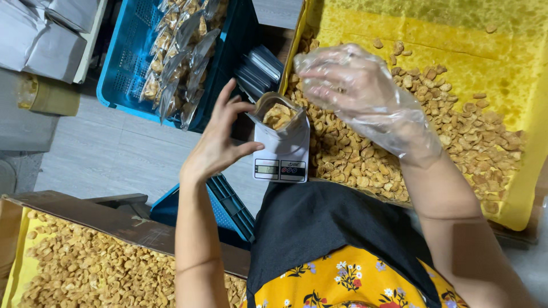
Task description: The person fills small plastic bags with food pieces from a large tray, weighing each bag on a digital scale and then placing the filled bags into a blue crate.
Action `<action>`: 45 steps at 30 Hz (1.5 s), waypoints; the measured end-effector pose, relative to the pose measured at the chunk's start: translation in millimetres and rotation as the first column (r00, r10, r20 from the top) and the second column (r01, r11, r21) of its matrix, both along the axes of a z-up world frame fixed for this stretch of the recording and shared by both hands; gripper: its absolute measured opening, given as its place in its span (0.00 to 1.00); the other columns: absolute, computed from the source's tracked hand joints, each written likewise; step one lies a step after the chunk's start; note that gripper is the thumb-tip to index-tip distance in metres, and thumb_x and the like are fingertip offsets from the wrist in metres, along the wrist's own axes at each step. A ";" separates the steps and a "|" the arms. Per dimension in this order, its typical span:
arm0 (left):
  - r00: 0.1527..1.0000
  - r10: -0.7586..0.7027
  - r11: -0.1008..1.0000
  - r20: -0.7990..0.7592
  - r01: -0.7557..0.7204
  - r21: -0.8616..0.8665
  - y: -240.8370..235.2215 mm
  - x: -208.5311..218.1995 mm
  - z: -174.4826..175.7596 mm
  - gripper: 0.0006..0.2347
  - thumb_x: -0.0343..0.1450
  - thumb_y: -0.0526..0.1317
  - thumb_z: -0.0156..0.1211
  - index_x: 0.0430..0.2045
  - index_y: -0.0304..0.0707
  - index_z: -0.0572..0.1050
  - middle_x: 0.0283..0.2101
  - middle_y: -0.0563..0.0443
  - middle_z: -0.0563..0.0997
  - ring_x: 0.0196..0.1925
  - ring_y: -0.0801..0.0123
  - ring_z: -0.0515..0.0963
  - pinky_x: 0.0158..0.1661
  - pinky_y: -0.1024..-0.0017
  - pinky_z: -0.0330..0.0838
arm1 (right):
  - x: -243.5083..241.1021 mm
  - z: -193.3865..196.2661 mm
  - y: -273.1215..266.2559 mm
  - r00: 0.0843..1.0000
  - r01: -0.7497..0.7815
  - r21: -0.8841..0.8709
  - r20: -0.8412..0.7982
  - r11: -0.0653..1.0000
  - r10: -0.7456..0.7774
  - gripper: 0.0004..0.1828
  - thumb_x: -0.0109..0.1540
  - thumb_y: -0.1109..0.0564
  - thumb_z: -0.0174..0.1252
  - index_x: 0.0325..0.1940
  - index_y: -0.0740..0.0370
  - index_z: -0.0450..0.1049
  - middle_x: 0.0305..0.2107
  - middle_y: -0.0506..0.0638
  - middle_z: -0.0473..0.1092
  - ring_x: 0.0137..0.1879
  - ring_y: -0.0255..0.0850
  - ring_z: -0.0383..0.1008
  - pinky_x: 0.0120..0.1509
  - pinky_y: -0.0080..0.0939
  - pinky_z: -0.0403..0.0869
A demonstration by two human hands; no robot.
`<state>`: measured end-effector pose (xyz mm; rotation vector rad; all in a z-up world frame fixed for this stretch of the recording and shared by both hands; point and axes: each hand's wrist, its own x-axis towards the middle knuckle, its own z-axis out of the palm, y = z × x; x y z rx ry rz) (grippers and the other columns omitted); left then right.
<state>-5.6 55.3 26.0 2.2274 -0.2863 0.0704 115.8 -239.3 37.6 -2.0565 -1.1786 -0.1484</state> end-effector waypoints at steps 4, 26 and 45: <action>0.984 -0.172 0.927 -0.049 0.179 0.330 -11.0 40.2 -10.7 0.19 0.57 0.46 0.80 0.35 0.39 0.77 0.73 0.33 0.47 0.69 0.38 0.60 0.58 0.50 0.68 | -11.2 -15.6 -12.8 0.985 0.081 0.001 -0.151 0.997 -0.080 0.22 0.70 0.40 0.53 0.58 0.55 0.78 0.60 0.51 0.74 0.69 0.39 0.71 0.77 0.51 0.69; 0.828 -0.486 0.840 -0.279 0.355 -0.410 -76.0 120.6 -19.2 0.08 0.71 0.36 0.65 0.21 0.35 0.76 0.30 0.53 0.85 0.23 0.82 0.77 0.22 0.82 0.71 | -21.2 -99.2 -57.5 0.164 0.568 0.227 -0.973 0.791 0.162 0.22 0.55 0.49 0.69 0.50 0.57 0.75 0.46 0.47 0.72 0.58 0.41 0.72 0.65 0.45 0.70; 0.977 -0.166 0.977 0.131 0.145 0.158 -27.0 45.6 -2.5 0.08 0.69 0.40 0.71 0.36 0.35 0.83 0.59 0.46 0.79 0.55 0.60 0.83 0.49 0.67 0.82 | -56.1 -215.9 -70.9 -0.016 0.457 -0.289 -0.948 0.841 -0.317 0.14 0.68 0.58 0.46 0.55 0.59 0.73 0.55 0.58 0.72 0.58 0.40 0.72 0.64 0.41 0.69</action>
